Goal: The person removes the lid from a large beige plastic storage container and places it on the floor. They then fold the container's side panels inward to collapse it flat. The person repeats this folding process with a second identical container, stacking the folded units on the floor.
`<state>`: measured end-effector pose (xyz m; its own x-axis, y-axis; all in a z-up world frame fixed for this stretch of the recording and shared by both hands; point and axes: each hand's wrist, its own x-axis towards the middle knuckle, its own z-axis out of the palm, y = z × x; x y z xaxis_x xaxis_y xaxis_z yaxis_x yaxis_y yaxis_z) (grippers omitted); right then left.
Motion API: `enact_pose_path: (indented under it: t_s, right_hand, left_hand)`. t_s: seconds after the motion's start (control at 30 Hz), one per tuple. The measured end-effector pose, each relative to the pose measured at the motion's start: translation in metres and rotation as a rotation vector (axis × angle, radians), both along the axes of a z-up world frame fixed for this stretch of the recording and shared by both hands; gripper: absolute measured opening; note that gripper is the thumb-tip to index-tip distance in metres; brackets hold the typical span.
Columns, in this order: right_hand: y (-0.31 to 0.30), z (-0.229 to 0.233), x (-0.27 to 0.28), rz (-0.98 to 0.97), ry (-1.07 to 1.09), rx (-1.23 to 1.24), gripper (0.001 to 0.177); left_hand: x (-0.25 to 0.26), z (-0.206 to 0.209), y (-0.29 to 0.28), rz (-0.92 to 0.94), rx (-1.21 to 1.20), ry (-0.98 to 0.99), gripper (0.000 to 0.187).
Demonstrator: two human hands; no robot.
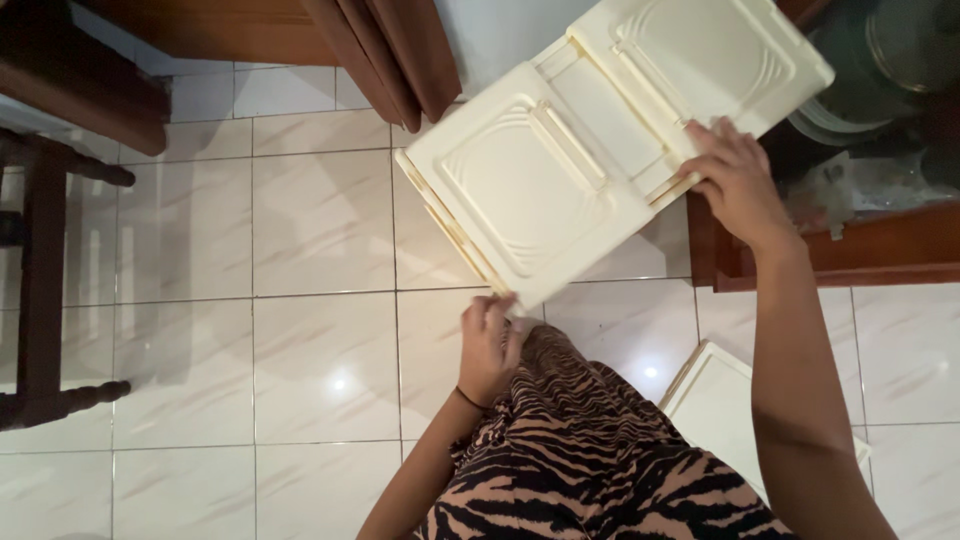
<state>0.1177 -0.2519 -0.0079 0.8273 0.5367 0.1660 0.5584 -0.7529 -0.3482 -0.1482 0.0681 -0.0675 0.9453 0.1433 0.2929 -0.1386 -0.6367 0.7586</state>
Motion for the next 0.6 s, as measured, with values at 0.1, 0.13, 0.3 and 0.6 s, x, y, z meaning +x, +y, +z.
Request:
enact_pose_path:
  t_s: [0.1, 0.13, 0.3, 0.6]
  right_hand:
    - [-0.001, -0.009, -0.017, -0.106, -0.063, 0.071, 0.02]
    - [0.002, -0.012, -0.023, -0.126, -0.096, 0.109, 0.021]
    - [0.04, -0.03, -0.074, -0.151, -0.262, 0.361, 0.024]
    - [0.172, -0.01, -0.169, 0.143, -0.134, 0.276, 0.03]
  left_hand:
    - [-0.002, -0.01, 0.002, -0.122, -0.073, -0.029, 0.024]
    - [0.002, -0.016, 0.003, -0.039, -0.209, -0.04, 0.022]
    - [0.038, -0.048, 0.022, 0.214, -0.703, 0.075, 0.026]
    - [0.066, -0.062, 0.035, 0.268, -1.002, 0.245, 0.046]
